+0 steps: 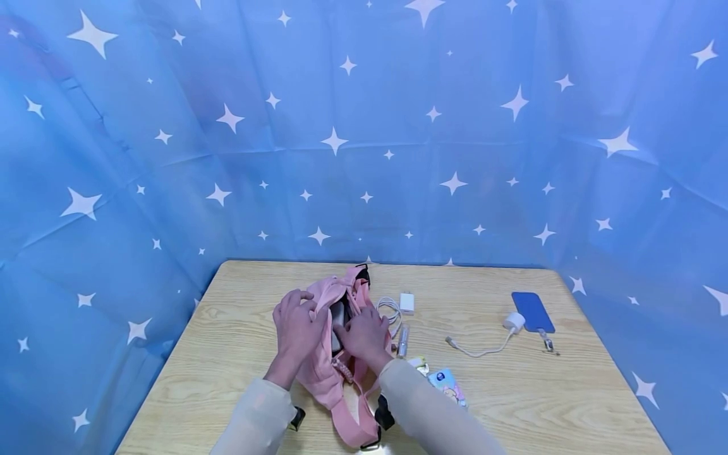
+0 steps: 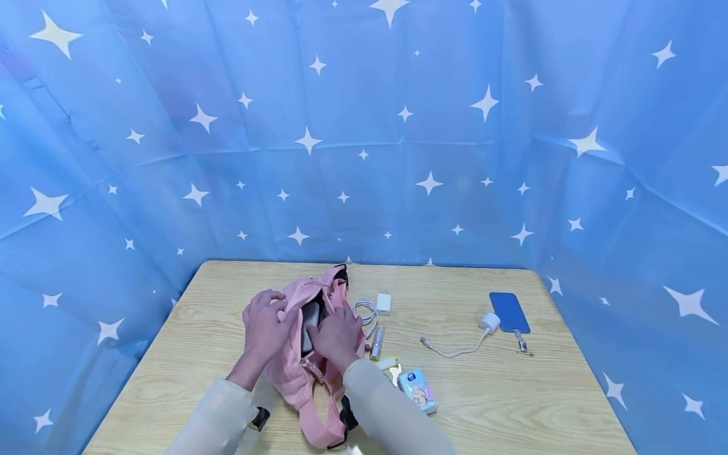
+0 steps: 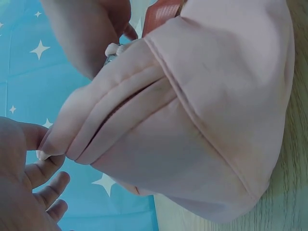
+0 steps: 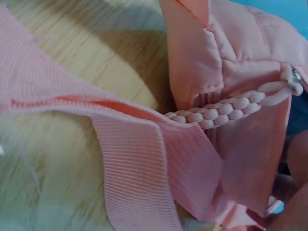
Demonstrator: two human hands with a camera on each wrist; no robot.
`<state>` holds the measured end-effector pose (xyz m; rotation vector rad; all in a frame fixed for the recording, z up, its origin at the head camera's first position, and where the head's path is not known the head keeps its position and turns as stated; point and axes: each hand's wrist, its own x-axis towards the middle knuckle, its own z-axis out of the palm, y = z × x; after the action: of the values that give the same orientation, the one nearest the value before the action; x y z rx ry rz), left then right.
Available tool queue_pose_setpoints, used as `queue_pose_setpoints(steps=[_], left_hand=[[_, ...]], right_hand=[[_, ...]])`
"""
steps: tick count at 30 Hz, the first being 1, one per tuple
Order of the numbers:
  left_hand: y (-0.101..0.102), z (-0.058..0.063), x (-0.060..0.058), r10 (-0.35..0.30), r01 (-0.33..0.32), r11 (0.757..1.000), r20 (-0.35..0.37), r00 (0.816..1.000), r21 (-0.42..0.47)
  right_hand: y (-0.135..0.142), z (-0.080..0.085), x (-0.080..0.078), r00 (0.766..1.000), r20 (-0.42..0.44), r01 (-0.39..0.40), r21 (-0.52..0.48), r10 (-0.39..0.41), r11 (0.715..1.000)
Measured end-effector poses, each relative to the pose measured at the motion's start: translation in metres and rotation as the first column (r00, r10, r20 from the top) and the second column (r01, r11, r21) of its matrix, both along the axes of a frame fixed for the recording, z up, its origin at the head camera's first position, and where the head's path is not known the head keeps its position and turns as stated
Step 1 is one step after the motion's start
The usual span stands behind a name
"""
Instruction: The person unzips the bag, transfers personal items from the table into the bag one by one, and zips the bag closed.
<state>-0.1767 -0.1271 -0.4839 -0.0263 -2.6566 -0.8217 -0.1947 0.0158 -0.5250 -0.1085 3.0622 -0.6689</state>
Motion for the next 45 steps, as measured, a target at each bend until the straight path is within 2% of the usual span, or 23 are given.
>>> queue_pose_setpoints(steps=[4, 14, 20, 23, 29, 34, 41, 45], left_hand=[[0.002, 0.001, 0.0, -0.006, 0.006, 1.0, 0.002, 1.0, -0.002], [0.005, 0.001, 0.0, -0.015, 0.015, 1.0, -0.002, 1.0, -0.005], [0.007, 0.001, 0.0, -0.022, 0.022, 1.0, -0.012, 1.0, 0.0], [0.007, 0.001, -0.001, -0.024, 0.024, 1.0, -0.013, 1.0, -0.002], [0.005, 0.001, -0.002, -0.025, 0.024, 1.0, -0.011, 1.0, -0.015], [0.002, 0.001, -0.002, -0.024, 0.024, 0.999, -0.008, 1.0, -0.023], [-0.003, 0.0, -0.002, -0.022, 0.022, 1.0, -0.001, 1.0, -0.016], [-0.005, 0.0, -0.001, -0.022, 0.022, 1.0, 0.015, 1.0, -0.018]], right_hand=[[0.0, -0.003, 0.001, 1.0, -0.011, -0.02, 0.036, 0.021, 0.999], [0.003, -0.001, 0.004, 0.996, -0.06, -0.069, -0.027, 0.067, 0.997], [0.006, -0.003, 0.004, 0.994, -0.063, -0.089, -0.01, 0.088, 0.996], [0.008, -0.001, 0.004, 0.995, -0.046, -0.093, -0.006, 0.093, 0.996], [0.017, 0.007, 0.006, 0.991, -0.074, -0.111, -0.049, 0.108, 0.993], [0.037, 0.018, 0.005, 0.985, -0.118, -0.134, -0.088, 0.123, 0.987], [0.085, 0.024, -0.001, 0.969, -0.231, -0.119, -0.127, 0.087, 0.985], [0.119, 0.026, -0.006, 0.976, -0.215, -0.07, -0.142, 0.039, 0.987]])
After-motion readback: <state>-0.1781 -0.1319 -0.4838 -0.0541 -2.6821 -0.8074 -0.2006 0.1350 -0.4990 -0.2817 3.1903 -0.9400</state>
